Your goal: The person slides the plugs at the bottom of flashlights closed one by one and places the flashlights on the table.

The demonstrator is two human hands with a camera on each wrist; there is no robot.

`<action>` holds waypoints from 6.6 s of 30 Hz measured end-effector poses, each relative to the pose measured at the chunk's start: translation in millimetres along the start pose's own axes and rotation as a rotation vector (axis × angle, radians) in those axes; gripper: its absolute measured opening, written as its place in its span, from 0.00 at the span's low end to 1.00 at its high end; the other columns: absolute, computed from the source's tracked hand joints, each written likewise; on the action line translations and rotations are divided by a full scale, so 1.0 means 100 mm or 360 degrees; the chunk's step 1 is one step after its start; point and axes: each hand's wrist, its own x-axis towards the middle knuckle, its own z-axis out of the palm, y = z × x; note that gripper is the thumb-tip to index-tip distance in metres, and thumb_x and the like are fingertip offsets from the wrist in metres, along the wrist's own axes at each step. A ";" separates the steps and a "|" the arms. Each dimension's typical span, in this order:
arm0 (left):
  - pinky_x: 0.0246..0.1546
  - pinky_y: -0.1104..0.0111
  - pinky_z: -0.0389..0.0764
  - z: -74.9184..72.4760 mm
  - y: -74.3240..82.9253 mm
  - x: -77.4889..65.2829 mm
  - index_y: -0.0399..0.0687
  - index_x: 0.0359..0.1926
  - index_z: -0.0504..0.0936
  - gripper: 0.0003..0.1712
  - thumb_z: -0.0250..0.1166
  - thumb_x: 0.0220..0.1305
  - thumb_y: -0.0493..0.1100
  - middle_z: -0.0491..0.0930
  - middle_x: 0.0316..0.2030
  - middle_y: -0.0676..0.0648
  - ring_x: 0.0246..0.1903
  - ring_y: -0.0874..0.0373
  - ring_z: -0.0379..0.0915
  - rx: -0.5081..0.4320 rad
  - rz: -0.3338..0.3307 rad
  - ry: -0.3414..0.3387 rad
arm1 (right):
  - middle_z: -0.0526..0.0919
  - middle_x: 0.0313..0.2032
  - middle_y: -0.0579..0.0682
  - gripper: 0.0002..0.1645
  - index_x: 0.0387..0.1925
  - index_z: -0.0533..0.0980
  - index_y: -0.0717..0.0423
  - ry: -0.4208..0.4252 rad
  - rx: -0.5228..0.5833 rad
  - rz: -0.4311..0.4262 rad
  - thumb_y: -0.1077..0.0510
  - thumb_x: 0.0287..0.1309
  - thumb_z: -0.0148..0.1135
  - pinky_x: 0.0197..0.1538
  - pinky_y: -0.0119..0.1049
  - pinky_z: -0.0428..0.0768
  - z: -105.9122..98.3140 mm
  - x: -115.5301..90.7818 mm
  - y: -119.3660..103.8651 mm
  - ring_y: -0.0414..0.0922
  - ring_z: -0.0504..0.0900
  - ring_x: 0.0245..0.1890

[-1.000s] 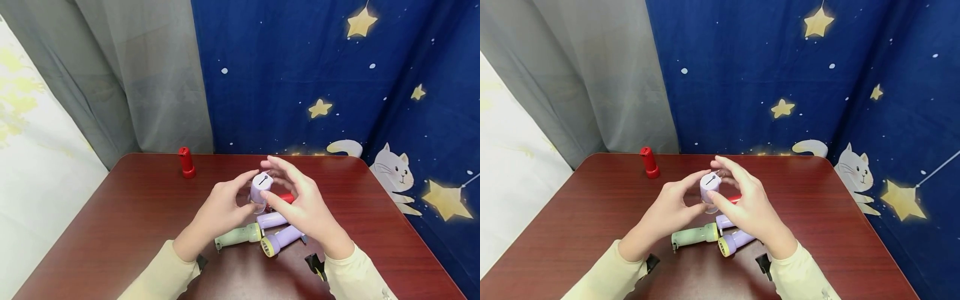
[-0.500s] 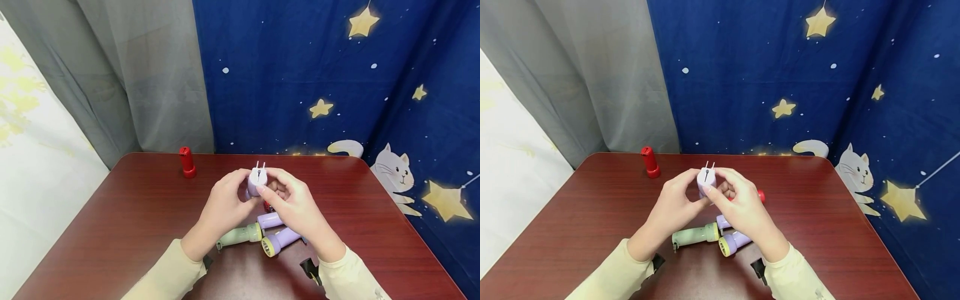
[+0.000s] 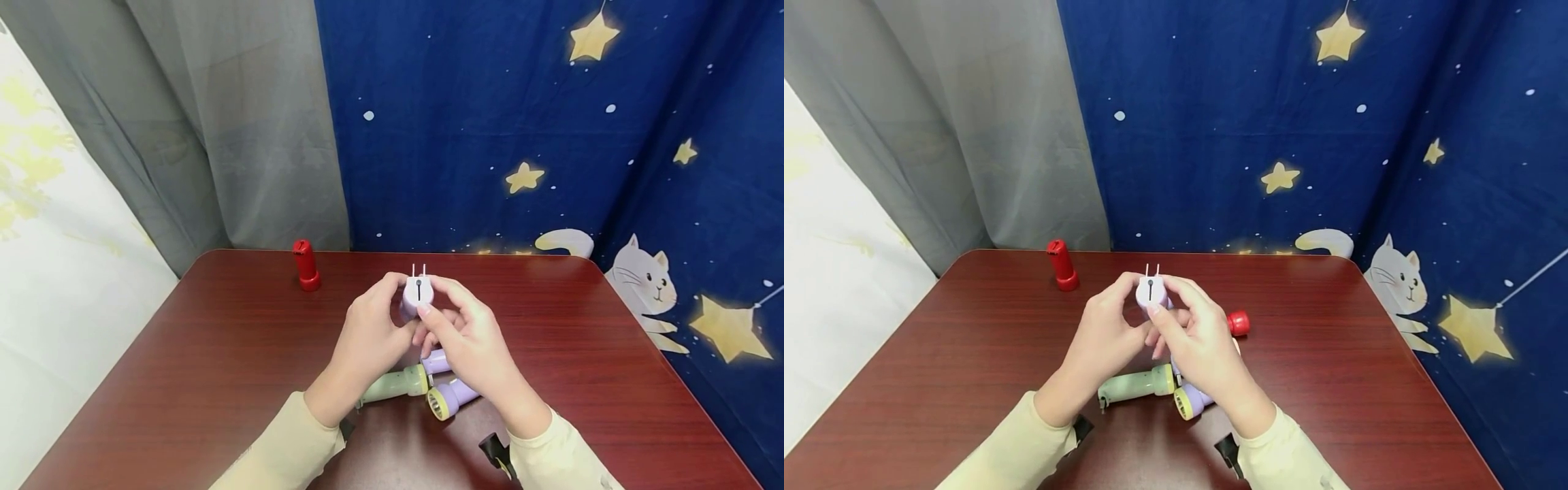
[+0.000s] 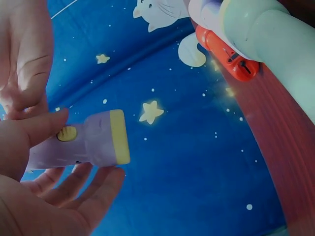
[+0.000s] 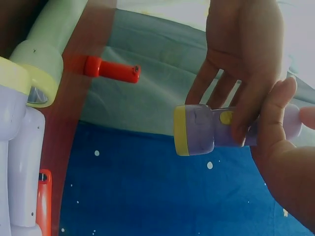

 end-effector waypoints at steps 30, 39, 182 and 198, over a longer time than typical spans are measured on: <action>0.54 0.63 0.87 0.03 -0.01 0.00 0.48 0.47 0.84 0.21 0.75 0.52 0.28 0.89 0.46 0.51 0.50 0.55 0.81 0.0177 0.0360 0.0119 | 0.87 0.46 0.47 0.14 0.56 0.76 0.74 0.0179 0.0373 -0.0069 0.69 0.74 0.59 0.33 0.50 0.91 0.02 -0.01 0.00 0.45 0.91 0.26; 0.54 0.63 0.89 0.04 -0.01 -0.02 0.48 0.49 0.84 0.23 0.67 0.54 0.24 0.88 0.47 0.51 0.53 0.55 0.81 0.0213 0.0450 0.0158 | 0.87 0.50 0.49 0.14 0.54 0.76 0.77 0.0134 0.0361 -0.0132 0.73 0.70 0.60 0.33 0.48 0.92 -0.03 -0.01 -0.01 0.45 0.91 0.26; 0.46 0.57 0.92 -0.28 -0.57 0.47 0.49 0.64 0.81 0.27 0.76 0.65 0.39 0.87 0.52 0.44 0.47 0.50 0.88 -0.0232 0.0062 -0.0356 | 0.87 0.60 0.52 0.30 0.69 0.76 0.55 -0.0113 -0.0484 -0.0075 0.63 0.66 0.71 0.44 0.29 0.88 -0.24 0.14 0.20 0.39 0.87 0.42; 0.58 0.46 0.87 0.03 -1.77 0.91 0.44 0.68 0.74 0.27 0.69 0.71 0.34 0.84 0.59 0.32 0.55 0.40 0.86 -0.0086 -0.0461 -0.0348 | 0.89 0.47 0.43 0.20 0.58 0.83 0.47 -0.0096 -0.0650 -0.0082 0.61 0.65 0.73 0.48 0.31 0.89 -0.34 0.03 0.36 0.35 0.86 0.40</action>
